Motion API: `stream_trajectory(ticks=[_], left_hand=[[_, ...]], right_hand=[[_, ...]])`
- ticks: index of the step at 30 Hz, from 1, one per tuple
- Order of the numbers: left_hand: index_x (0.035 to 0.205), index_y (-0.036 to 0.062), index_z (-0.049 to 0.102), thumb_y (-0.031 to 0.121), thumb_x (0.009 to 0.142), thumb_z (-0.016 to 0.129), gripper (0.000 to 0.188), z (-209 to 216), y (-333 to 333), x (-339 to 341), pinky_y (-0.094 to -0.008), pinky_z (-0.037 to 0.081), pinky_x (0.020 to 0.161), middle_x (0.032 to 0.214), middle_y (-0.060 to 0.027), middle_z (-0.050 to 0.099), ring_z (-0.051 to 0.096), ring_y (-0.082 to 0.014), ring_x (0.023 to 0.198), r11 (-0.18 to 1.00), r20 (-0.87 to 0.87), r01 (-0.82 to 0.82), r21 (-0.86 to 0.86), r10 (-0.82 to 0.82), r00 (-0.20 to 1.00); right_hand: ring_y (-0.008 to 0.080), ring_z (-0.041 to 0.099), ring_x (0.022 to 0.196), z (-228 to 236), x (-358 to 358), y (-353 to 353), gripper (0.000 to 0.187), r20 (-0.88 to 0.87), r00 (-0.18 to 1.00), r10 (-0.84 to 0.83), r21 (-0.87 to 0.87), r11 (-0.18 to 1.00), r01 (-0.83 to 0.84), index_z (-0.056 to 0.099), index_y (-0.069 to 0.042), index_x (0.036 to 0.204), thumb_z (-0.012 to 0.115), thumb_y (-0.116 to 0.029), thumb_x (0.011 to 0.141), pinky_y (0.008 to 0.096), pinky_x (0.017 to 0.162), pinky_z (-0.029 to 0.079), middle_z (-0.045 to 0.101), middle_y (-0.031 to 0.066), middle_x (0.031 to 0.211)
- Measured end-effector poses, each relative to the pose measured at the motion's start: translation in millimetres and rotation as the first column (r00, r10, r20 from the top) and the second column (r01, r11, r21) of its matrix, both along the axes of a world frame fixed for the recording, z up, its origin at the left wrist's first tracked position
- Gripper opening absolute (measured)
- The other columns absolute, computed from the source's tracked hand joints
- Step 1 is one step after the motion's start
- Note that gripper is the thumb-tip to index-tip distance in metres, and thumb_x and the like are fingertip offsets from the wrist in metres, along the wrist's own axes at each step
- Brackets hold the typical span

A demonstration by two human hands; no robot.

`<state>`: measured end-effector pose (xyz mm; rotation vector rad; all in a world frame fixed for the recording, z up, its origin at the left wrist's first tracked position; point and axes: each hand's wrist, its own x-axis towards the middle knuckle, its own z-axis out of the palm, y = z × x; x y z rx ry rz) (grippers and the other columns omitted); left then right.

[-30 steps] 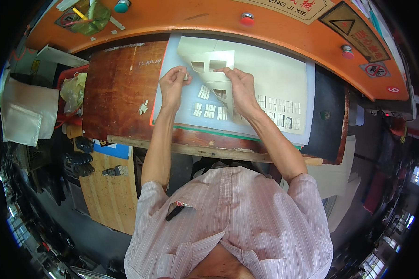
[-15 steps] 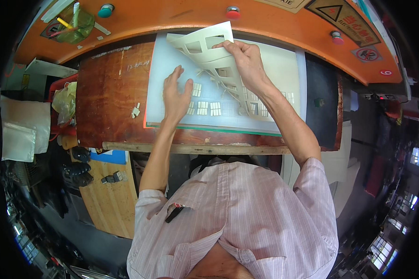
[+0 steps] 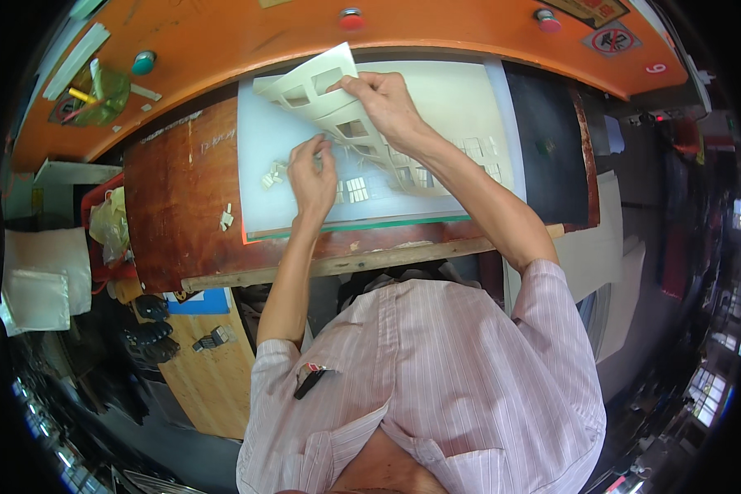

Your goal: The person uses scissors to trim a sheet of paper, then repeatedly presses a small block onto a grid of printed squares. They peel away a backing layer to reveal cut-out sections, separate the grid into individual pieces, and place them into a plastic bag.

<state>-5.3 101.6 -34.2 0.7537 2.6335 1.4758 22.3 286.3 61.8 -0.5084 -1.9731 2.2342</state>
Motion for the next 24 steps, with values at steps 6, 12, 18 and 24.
stream_trajectory(ticks=[6, 12, 18, 24], left_hand=[[0.147, -0.0075, 0.053, 0.017, 0.098, 0.067, 0.056, 3, -3, 30, -0.0443, 0.047, 0.107, 0.133, -0.0225, 0.067, 0.060, -0.0340, 0.124, 1.000, 0.013, 0.004, 0.027, -0.004, 1.000], [0.152, -0.0107, 0.043, 0.021, 0.102, 0.063, 0.063, 6, 15, 34, -0.0435, 0.049, 0.093, 0.138, -0.0301, 0.061, 0.058, -0.0399, 0.121, 0.996, 0.305, 0.006, 0.091, -0.034, 0.952], [0.160, -0.0051, 0.033, 0.024, 0.105, 0.057, 0.067, 4, -1, 32, -0.0398, 0.039, 0.117, 0.161, -0.0242, 0.042, 0.047, -0.0325, 0.143, 0.988, 0.450, -0.039, 0.148, -0.032, 0.892], [0.153, -0.0091, 0.040, 0.016, 0.103, 0.059, 0.059, 6, 3, 34, -0.0377, 0.044, 0.111, 0.149, -0.0215, 0.053, 0.055, -0.0276, 0.133, 0.984, 0.429, -0.052, 0.172, -0.027, 0.903]], right_hand=[[0.0120, 0.067, 0.076, -9, -4, -7, 0.033, -0.049, 0.999, -0.001, 0.007, 1.000, 0.001, 0.078, 0.005, 0.108, 0.063, -0.024, 0.104, 0.0300, 0.066, 0.055, 0.075, 0.0091, 0.087], [0.0208, 0.071, 0.093, -25, 22, -16, 0.053, -0.110, 0.984, 0.143, 0.302, 0.947, -0.105, 0.071, 0.011, 0.113, 0.073, -0.040, 0.099, 0.0359, 0.080, 0.058, 0.075, 0.0214, 0.102], [0.0349, 0.058, 0.122, -58, 118, -9, 0.064, -0.126, 0.947, 0.296, 0.744, 0.659, -0.107, 0.061, 0.005, 0.132, 0.084, -0.029, 0.083, 0.0445, 0.104, 0.050, 0.061, 0.0199, 0.129], [0.0336, 0.058, 0.120, -94, 116, -5, 0.052, -0.207, 0.919, 0.335, 0.790, 0.612, -0.045, 0.061, 0.001, 0.129, 0.079, -0.009, 0.081, 0.0460, 0.101, 0.050, 0.061, 0.0142, 0.129]])
